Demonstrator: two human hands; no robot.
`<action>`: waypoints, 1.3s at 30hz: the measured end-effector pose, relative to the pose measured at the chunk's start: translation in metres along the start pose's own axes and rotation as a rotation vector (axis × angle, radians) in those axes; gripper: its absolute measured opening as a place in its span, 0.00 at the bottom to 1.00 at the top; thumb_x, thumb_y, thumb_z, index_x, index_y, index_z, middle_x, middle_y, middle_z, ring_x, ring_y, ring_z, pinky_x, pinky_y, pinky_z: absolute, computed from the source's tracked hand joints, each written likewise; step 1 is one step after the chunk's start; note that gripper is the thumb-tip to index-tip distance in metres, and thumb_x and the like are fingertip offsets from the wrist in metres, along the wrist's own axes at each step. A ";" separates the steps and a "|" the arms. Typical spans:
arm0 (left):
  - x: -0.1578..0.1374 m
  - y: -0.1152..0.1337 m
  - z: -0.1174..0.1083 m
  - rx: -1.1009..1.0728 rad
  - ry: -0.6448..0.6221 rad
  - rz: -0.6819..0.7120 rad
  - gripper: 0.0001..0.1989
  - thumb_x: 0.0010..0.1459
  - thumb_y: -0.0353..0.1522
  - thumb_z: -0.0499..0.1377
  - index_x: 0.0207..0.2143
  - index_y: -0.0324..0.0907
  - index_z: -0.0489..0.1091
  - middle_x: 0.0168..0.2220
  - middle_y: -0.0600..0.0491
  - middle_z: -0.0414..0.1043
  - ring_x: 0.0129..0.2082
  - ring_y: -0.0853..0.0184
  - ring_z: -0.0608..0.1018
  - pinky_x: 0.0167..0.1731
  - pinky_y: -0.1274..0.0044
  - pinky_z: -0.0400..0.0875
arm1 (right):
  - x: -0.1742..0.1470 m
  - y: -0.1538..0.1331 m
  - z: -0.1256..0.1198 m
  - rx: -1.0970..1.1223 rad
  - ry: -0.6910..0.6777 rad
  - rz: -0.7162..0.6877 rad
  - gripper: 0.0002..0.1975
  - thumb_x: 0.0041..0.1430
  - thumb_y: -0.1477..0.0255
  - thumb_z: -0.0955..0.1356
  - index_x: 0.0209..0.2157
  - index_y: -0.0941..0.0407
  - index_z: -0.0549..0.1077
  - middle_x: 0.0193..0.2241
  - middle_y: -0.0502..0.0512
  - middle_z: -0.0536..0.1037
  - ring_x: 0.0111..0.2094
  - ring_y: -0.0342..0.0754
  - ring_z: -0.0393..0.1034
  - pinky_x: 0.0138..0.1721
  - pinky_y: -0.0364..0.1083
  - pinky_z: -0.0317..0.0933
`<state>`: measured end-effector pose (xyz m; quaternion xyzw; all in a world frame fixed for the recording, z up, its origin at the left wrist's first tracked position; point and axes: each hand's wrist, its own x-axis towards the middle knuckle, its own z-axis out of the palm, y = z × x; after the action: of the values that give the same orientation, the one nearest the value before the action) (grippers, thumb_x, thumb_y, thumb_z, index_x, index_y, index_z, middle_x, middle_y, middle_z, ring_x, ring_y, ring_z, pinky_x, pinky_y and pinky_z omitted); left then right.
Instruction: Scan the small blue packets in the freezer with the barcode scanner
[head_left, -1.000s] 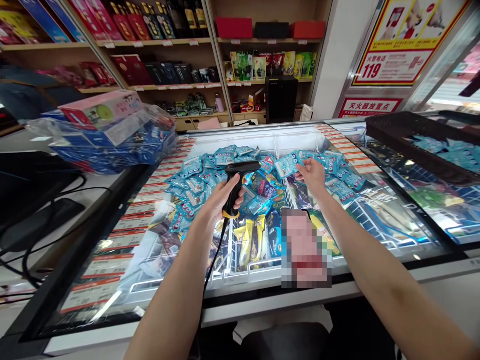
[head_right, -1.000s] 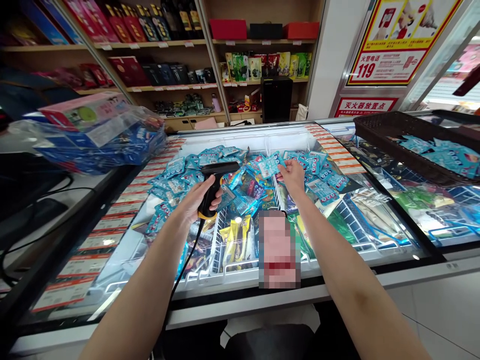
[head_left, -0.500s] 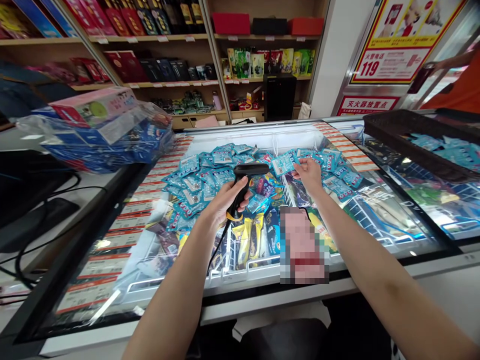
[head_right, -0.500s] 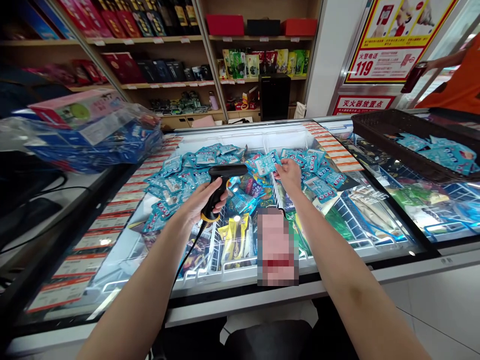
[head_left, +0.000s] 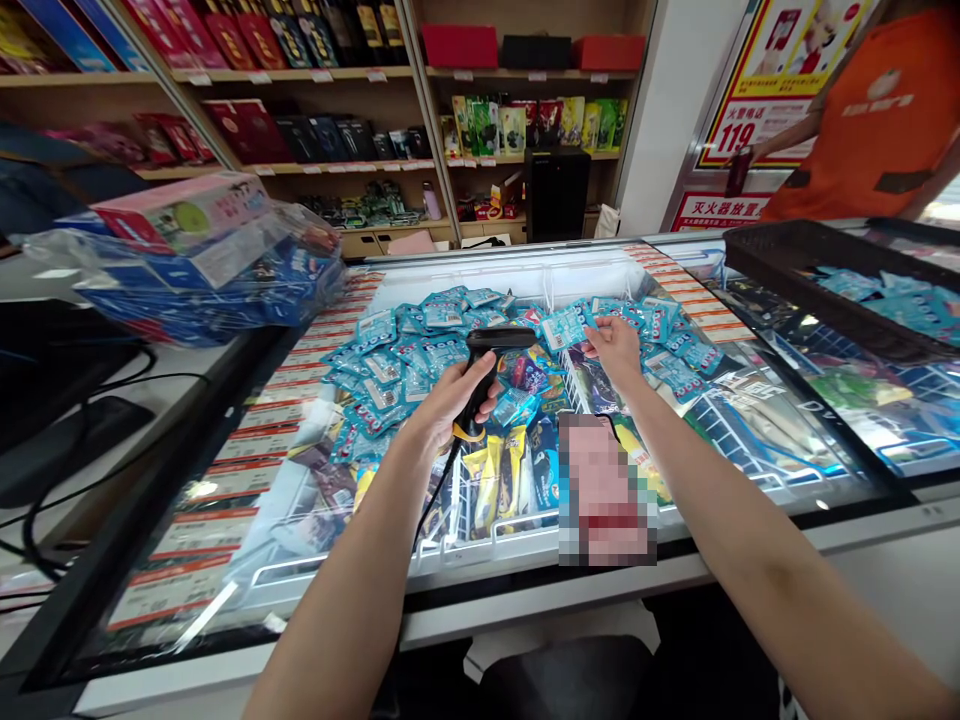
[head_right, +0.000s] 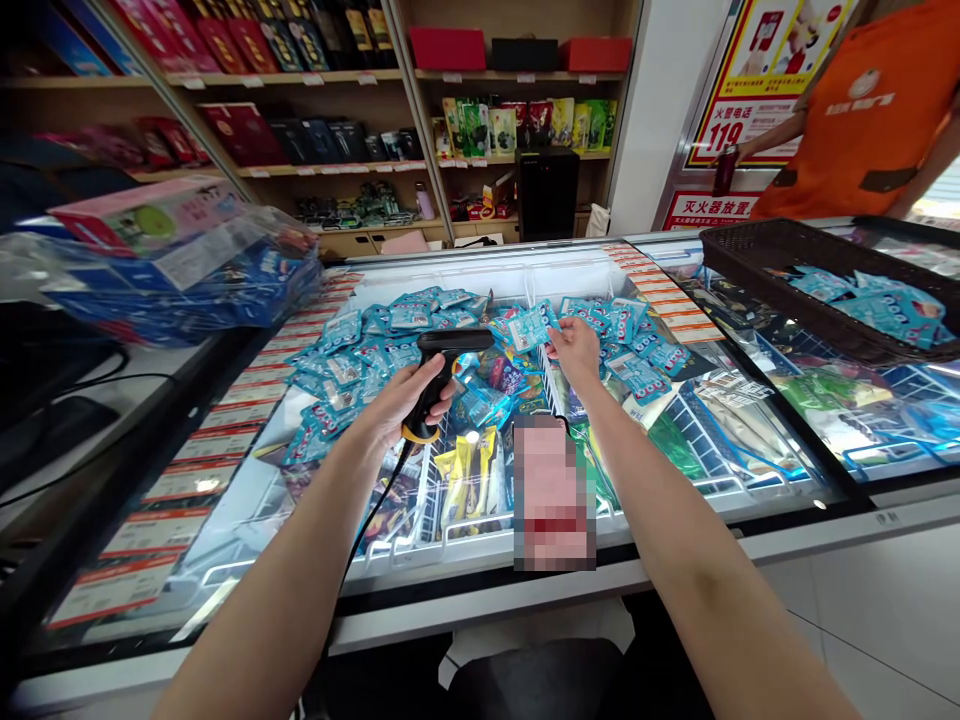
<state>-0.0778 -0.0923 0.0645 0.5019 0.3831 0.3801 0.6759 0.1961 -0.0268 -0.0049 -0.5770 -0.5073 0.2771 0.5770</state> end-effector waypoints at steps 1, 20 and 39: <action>0.000 0.000 0.000 0.007 -0.002 0.001 0.20 0.54 0.47 0.62 0.31 0.40 0.63 0.23 0.54 0.65 0.16 0.76 0.66 0.12 0.83 0.55 | 0.000 0.000 0.000 0.005 0.001 -0.004 0.20 0.54 0.58 0.69 0.45 0.56 0.69 0.26 0.55 0.79 0.29 0.56 0.77 0.32 0.56 0.74; 0.001 -0.001 0.002 0.033 -0.014 -0.022 0.20 0.53 0.47 0.63 0.30 0.40 0.62 0.24 0.54 0.64 0.16 0.76 0.66 0.12 0.83 0.55 | 0.000 0.000 0.001 -0.037 -0.010 0.006 0.21 0.55 0.57 0.68 0.45 0.56 0.69 0.28 0.57 0.79 0.29 0.57 0.77 0.30 0.57 0.73; -0.005 0.009 -0.005 0.004 0.083 0.004 0.20 0.55 0.48 0.61 0.32 0.40 0.62 0.23 0.57 0.62 0.16 0.77 0.64 0.13 0.83 0.56 | 0.000 -0.025 -0.034 -0.827 0.312 -0.192 0.17 0.62 0.68 0.59 0.46 0.58 0.74 0.41 0.66 0.74 0.49 0.62 0.64 0.50 0.59 0.58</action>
<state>-0.0850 -0.0931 0.0729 0.4876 0.4107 0.4013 0.6576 0.2204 -0.0440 0.0245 -0.7443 -0.5335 -0.0939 0.3907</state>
